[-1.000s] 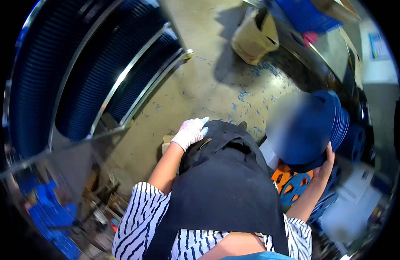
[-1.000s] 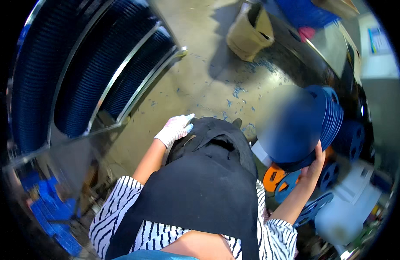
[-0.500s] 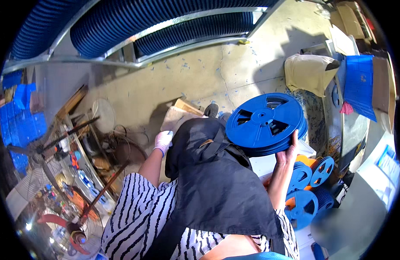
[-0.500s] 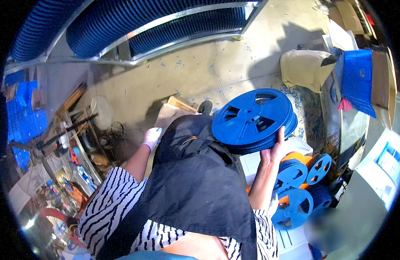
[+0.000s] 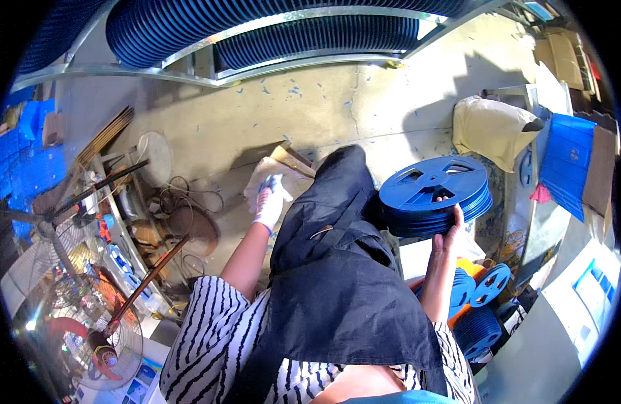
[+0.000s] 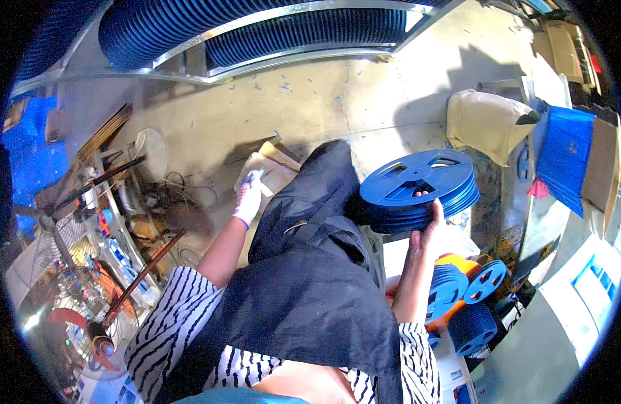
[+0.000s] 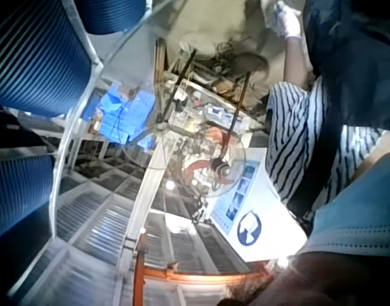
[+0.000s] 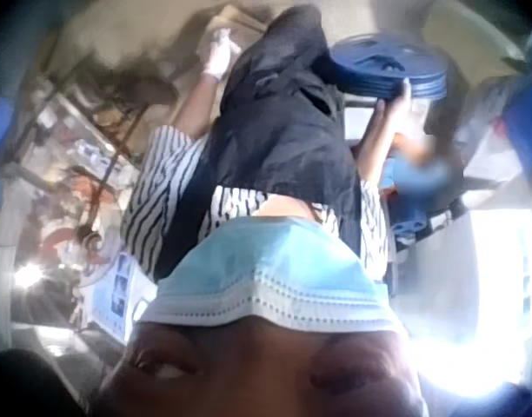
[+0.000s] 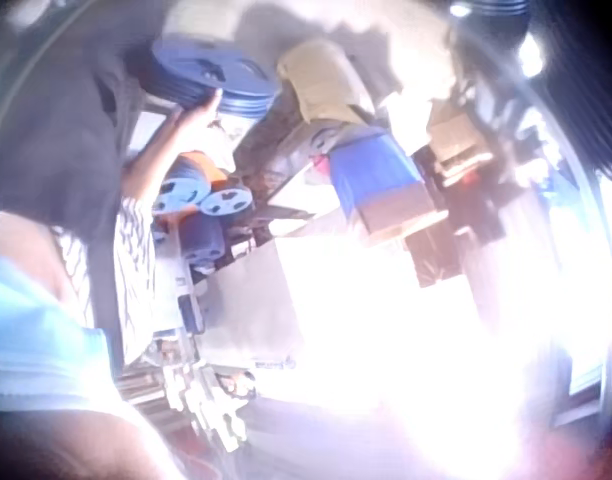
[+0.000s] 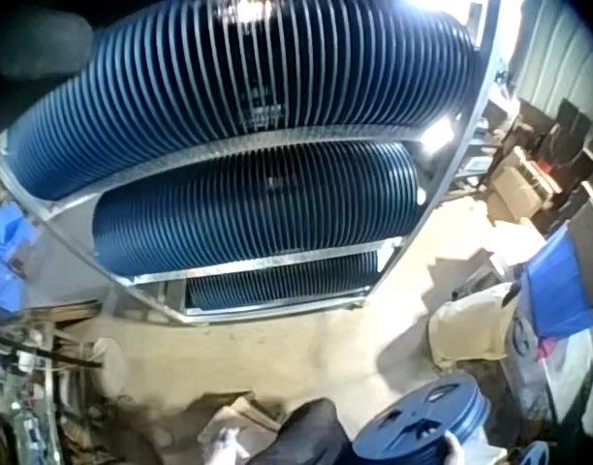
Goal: The person picks up blue plastic spools from a table, wipes them with a cloth, and stacks them onto a metal rack. The person repeats this process for several spools.
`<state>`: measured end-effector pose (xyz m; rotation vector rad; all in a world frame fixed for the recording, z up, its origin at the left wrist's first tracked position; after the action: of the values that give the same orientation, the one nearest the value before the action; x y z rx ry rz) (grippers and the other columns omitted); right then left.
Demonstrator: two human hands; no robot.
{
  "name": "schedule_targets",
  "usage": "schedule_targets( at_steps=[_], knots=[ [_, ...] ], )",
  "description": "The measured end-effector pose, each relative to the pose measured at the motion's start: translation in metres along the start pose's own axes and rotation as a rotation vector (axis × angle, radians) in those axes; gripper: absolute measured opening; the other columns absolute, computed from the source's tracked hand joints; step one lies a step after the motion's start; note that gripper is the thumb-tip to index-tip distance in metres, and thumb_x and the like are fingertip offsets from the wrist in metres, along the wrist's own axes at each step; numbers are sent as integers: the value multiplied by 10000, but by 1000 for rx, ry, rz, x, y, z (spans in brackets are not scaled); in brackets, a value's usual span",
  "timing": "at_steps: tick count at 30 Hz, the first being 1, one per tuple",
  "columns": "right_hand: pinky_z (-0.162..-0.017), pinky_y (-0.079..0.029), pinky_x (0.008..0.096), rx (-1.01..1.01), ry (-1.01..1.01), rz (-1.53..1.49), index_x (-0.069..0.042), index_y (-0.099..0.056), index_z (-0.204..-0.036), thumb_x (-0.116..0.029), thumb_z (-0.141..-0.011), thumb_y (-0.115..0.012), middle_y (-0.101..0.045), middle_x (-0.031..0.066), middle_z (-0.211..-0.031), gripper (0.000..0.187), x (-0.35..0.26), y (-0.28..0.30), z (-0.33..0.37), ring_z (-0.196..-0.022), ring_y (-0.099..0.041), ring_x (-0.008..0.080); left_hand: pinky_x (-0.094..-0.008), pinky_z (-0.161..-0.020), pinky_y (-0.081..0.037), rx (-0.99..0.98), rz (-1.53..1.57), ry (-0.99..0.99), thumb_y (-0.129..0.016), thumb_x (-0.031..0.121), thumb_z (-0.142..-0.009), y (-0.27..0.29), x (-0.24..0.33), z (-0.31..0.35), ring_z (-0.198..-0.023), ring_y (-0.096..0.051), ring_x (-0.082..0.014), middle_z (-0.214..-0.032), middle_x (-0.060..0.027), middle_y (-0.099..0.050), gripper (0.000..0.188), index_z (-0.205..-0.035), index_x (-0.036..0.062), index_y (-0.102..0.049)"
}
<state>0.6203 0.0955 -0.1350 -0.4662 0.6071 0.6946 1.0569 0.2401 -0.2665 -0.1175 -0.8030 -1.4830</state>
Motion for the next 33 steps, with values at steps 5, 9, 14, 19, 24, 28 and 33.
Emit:
schedule_targets(
  at_steps=[5, 9, 14, 19, 24, 28, 33],
  knots=[
    [-931, -480, 428, -35, 3, -26, 92, -525, -1151, -122, -844, -618, -623, 193, -1063, 385, 40, -16, -28, -1007, -607, 319, -417, -1113, -205, 189, -416, -401, -571, 301, -872, 17, 44, -38, -1366, -195, -369, -1369, -203, -390, 721, -1459, 93, -207],
    [-907, -483, 407, -36, 2, -94, 86, -582, -1069, -148, -855, -584, -647, 188, -999, 317, 74, -29, -42, -939, -630, 283, -496, -1135, -78, 112, -638, -485, -687, 391, -776, 22, 129, -56, -1398, -1, -451, -1519, -260, -55, 986, -1491, 109, -69],
    [-814, -526, 406, 35, 29, -256, 79, -585, -995, -149, -837, -612, -657, 167, -890, 278, 119, -63, -56, -860, -650, 275, -532, -1120, -98, -88, -1074, -652, -563, 404, -856, -9, 144, -146, -1386, -91, -452, -1502, -254, -147, 805, -1471, 67, -169],
    [-791, -516, 408, -109, 21, -601, 32, -563, -1050, -218, -819, -636, -637, 145, -915, 348, 197, -39, -110, -829, -635, 268, -559, -1106, -116, 32, -1307, -1043, -532, 330, -859, -28, 134, -203, -1369, -179, -438, -1480, -236, -238, 668, -1419, 44, -304],
    [-732, -470, 387, -323, 81, -755, 7, -559, -1048, -291, -805, -643, -609, 93, -864, 393, 257, -29, -165, -753, -586, 232, -557, -1107, -137, 129, -1176, -1240, -495, 290, -875, -33, 140, -242, -1362, -223, -427, -1449, -222, -318, 594, -1367, -24, -379],
    [-701, -462, 375, -512, 147, -877, 2, -563, -1071, -315, -797, -664, -606, 90, -862, 432, 294, -30, -185, -757, -576, 220, -517, -1111, -168, 239, -1142, -1423, -409, 289, -945, -33, 144, -246, -1355, -279, -388, -1427, -208, -370, 531, -1355, -48, -392],
    [-720, -462, 334, -583, 292, -820, 4, -506, -1130, -306, -824, -666, -567, 74, -901, 464, 304, -27, -169, -800, -555, 198, -512, -1111, -177, 361, -902, -1562, -417, 295, -956, -14, 127, -249, -1349, -282, -391, -1414, -216, -379, 541, -1373, -46, -359]
  ],
)
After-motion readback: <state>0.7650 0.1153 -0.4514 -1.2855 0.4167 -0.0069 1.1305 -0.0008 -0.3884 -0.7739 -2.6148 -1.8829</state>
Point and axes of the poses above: each hand's wrist, its own z-axis away from the middle knuckle, its own y-axis out of the back of the hand, x = y × z, the point moved 5 cm from there along -z, towards the middle knuckle
